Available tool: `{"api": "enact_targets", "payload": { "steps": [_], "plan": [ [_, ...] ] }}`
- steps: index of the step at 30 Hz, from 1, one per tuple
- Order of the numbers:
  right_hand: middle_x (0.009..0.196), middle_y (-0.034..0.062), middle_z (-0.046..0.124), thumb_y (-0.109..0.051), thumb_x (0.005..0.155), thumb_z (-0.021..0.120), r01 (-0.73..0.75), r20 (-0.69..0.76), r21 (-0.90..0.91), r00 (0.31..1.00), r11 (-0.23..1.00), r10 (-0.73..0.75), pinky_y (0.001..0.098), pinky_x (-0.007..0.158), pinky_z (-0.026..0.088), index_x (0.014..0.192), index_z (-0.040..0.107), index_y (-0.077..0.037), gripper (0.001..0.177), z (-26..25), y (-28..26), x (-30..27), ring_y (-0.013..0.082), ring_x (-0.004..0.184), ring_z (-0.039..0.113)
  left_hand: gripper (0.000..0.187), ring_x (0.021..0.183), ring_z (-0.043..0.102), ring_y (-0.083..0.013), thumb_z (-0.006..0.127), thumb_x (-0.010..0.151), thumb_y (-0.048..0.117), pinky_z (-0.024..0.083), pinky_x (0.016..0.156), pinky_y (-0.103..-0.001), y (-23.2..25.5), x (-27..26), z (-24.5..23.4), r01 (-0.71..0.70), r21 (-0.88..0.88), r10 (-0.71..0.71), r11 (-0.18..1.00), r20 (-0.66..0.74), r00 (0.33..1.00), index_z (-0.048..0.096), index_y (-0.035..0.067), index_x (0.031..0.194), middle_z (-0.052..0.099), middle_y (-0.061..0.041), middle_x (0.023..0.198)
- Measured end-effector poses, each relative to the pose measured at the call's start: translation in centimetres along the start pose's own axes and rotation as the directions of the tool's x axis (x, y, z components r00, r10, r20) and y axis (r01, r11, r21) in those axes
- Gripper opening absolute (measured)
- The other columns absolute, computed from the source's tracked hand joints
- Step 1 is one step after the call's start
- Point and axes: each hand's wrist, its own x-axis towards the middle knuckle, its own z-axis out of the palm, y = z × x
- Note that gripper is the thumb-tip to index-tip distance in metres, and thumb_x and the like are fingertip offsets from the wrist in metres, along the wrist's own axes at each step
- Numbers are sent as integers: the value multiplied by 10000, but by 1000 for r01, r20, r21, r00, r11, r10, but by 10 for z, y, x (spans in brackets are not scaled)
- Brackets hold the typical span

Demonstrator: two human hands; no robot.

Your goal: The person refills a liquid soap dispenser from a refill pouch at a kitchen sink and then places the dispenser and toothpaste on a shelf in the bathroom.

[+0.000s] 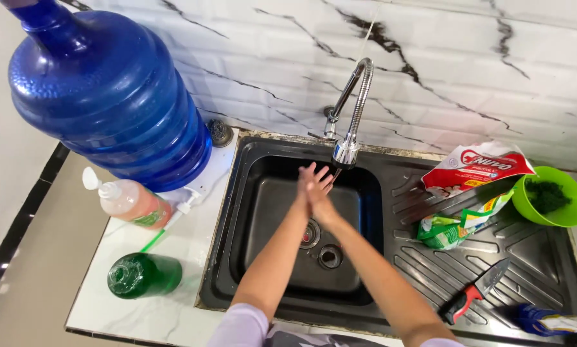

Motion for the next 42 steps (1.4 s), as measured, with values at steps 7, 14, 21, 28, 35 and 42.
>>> {"api": "enact_targets", "payload": {
  "steps": [7,14,21,28,35,42],
  "plan": [
    [1512,269,399,-393,1148,271,308,32,17,951,951,-309,432,1191,258,1496,363,14,544,-51,61,46,406,1431,329,696,1449,372,-244,438,1008,591,335,1172,-408,-13,-6,72,-72,163,55,984,103,993,336,225,1591,426,-30,1582],
    [1105,212,678,-261,1041,452,428,122,-811,791,399,-600,484,835,484,1185,662,-79,314,-89,22,30,398,1008,622,574,1343,473,-224,465,1125,498,358,1131,-383,-37,-11,29,94,444,-212,891,222,952,508,97,1533,536,-75,1508],
    [827,64,689,-108,1039,496,418,-453,-177,770,891,-450,302,651,527,1112,651,4,205,-38,-1,20,143,722,635,206,833,647,-194,554,1128,264,523,779,-359,-7,-56,75,-242,926,643,290,-1,766,614,67,1131,690,-78,949],
    [913,54,628,-237,1122,590,538,-275,118,825,834,-493,315,722,502,1084,581,20,259,-36,-36,40,136,818,572,145,882,585,-119,636,1040,142,518,772,-281,-23,1,50,-290,404,377,867,-153,914,575,84,1158,614,-30,1003],
    [1099,194,663,-217,947,732,639,268,-663,689,390,-673,415,755,534,1254,605,33,416,-42,-138,54,297,845,653,481,1156,494,-201,534,975,348,386,979,-386,-10,-37,70,-40,727,56,685,2,998,471,105,1385,595,-67,1277],
    [1106,77,692,-195,1102,655,-54,279,874,870,483,-406,326,718,514,1276,648,-40,234,-74,-80,88,167,785,615,657,1391,412,-418,669,921,306,298,1154,-540,74,-134,66,-86,980,419,-181,156,894,419,107,1495,486,-212,1485]
  ]
}}
